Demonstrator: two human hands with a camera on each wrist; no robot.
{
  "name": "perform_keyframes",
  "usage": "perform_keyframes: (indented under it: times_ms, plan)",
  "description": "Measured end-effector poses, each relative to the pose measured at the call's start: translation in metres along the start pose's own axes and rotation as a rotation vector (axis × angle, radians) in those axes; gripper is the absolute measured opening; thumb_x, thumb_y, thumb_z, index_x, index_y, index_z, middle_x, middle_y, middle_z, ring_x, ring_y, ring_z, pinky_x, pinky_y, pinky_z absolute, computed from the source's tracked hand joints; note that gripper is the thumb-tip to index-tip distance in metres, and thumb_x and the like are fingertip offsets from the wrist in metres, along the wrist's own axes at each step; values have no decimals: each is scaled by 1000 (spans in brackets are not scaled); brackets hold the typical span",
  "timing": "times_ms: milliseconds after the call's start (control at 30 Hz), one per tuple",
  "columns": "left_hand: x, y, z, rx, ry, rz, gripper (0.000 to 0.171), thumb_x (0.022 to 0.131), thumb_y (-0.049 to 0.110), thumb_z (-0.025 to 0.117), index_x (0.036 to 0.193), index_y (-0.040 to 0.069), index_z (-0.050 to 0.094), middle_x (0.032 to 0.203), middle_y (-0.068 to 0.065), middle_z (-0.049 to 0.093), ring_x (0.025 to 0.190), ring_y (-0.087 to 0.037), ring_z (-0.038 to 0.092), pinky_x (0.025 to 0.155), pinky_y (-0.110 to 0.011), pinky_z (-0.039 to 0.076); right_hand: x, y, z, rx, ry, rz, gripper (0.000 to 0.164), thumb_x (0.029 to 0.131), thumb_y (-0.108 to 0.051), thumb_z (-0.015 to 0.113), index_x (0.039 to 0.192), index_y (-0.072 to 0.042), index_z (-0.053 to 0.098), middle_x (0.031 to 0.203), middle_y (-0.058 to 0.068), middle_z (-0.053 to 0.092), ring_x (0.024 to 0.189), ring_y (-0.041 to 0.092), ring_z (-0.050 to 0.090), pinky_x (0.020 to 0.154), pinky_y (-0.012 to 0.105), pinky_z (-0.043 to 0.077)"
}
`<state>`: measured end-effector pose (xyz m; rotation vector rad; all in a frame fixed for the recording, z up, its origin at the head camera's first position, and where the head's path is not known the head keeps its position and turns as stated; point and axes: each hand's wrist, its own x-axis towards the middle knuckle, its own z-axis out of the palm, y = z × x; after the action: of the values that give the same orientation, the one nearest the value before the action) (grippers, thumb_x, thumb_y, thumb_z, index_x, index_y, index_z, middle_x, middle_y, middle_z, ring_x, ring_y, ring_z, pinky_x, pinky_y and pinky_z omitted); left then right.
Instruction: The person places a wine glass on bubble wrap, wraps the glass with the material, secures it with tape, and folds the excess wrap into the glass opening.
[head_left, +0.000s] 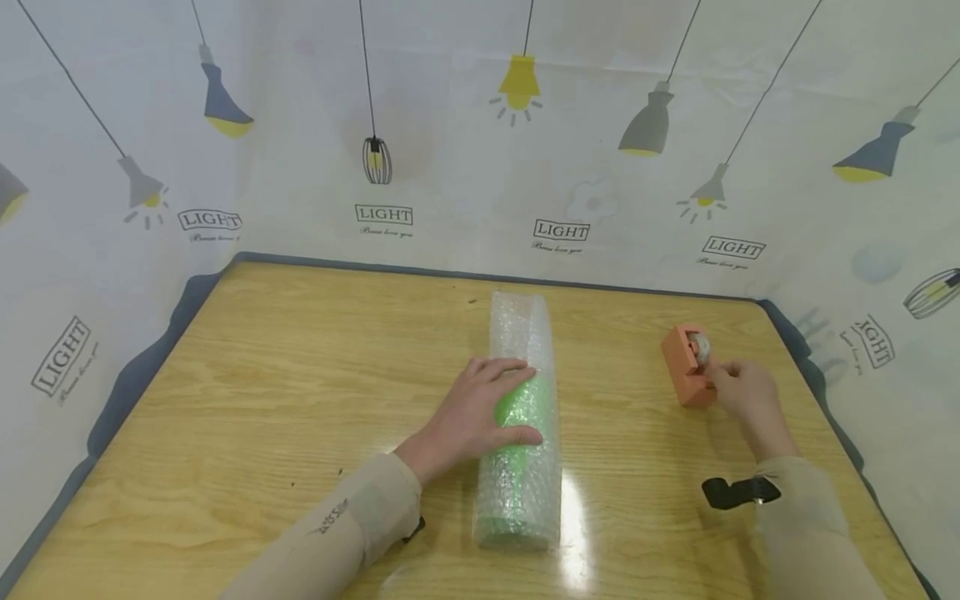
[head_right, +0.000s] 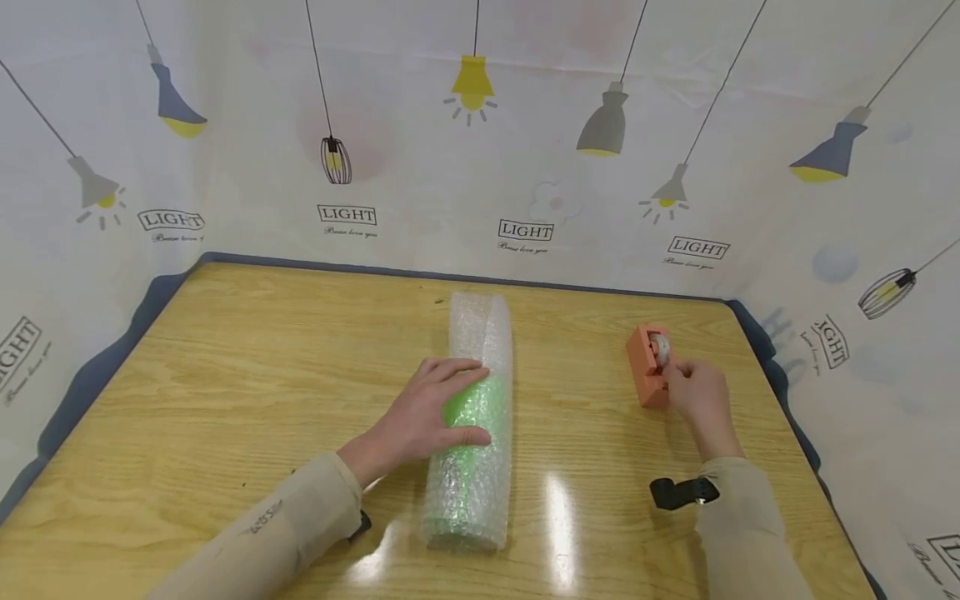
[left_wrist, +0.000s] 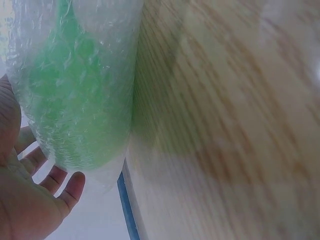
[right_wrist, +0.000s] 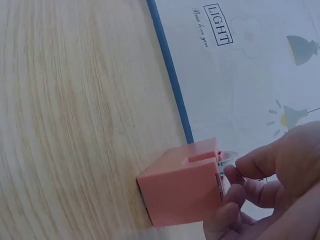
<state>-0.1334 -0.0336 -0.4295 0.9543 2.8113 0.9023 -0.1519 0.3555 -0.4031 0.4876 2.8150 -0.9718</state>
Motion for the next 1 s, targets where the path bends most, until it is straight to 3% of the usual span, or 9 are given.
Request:
perform_keyframes:
  times_ms: [133, 267, 467, 567, 667, 800, 867, 933, 1000]
  plan:
    - [0, 0, 0, -2, -3, -4, 90, 85, 63, 75, 157, 19, 45, 162, -4, 42, 142, -27, 39, 118, -49, 38, -1, 1, 3, 144, -47, 62, 52, 111, -26, 36, 134, 19, 51, 109, 21, 61, 79, 18, 60, 65, 31, 55]
    - [0, 1, 0, -4, -2, -4, 90, 85, 63, 75, 157, 18, 45, 162, -4, 41, 143, -27, 39, 119, -50, 37, -2, 2, 11, 302, -16, 109, 48, 111, -23, 38, 134, 17, 50, 106, 13, 59, 76, 7, 58, 65, 24, 58]
    - [0, 1, 0, -7, -6, -5, 89, 85, 63, 74, 157, 19, 45, 162, -3, 41, 143, -27, 38, 119, -50, 37, -4, 5, 19, 464, 55, 127, 43, 110, -18, 41, 132, 16, 51, 99, 3, 57, 74, 3, 57, 66, 21, 58]
    - [1, 2, 0, -4, -11, -7, 89, 86, 63, 74, 157, 19, 45, 162, -3, 41, 144, -27, 37, 121, -50, 35, -6, 9, 20, 610, 66, 134, 36, 108, -14, 41, 125, 15, 53, 90, -1, 58, 73, 5, 60, 67, 21, 59]
    - [1, 2, 0, -3, -15, -11, 90, 86, 64, 74, 158, 19, 44, 163, -3, 40, 145, -27, 37, 122, -50, 34, -10, 13, 18, 792, 69, 155, 25, 106, -10, 42, 107, 7, 59, 87, -3, 60, 75, 8, 63, 69, 23, 60]
    - [1, 3, 0, -5, -17, -13, 90, 86, 63, 74, 158, 18, 44, 163, -3, 40, 146, -27, 36, 122, -50, 33, -16, 17, 14, 1024, 58, 169, 30, 103, -3, 41, 83, -3, 64, 101, -3, 60, 79, 12, 67, 73, 26, 63]
    - [1, 4, -1, -7, -16, -13, 89, 86, 63, 74, 158, 18, 44, 163, -3, 40, 145, -27, 36, 121, -50, 35, -19, 18, 12, 1123, 52, 177, 35, 101, 2, 39, 75, -2, 62, 108, -4, 59, 80, 14, 69, 74, 28, 63]
    - [1, 4, -1, -9, -15, -13, 89, 86, 63, 74, 158, 18, 44, 162, -3, 40, 144, -27, 37, 119, -50, 37, -21, 20, 11, 1180, 49, 184, 37, 100, 3, 38, 73, -2, 63, 115, -3, 59, 81, 14, 69, 75, 28, 63]
    - [1, 5, -1, -12, -14, -11, 89, 86, 63, 74, 158, 18, 44, 162, -3, 41, 144, -27, 37, 119, -50, 38, -23, 21, 11, 1198, 50, 190, 38, 100, 3, 37, 72, -2, 63, 132, 6, 58, 83, 13, 69, 76, 27, 62]
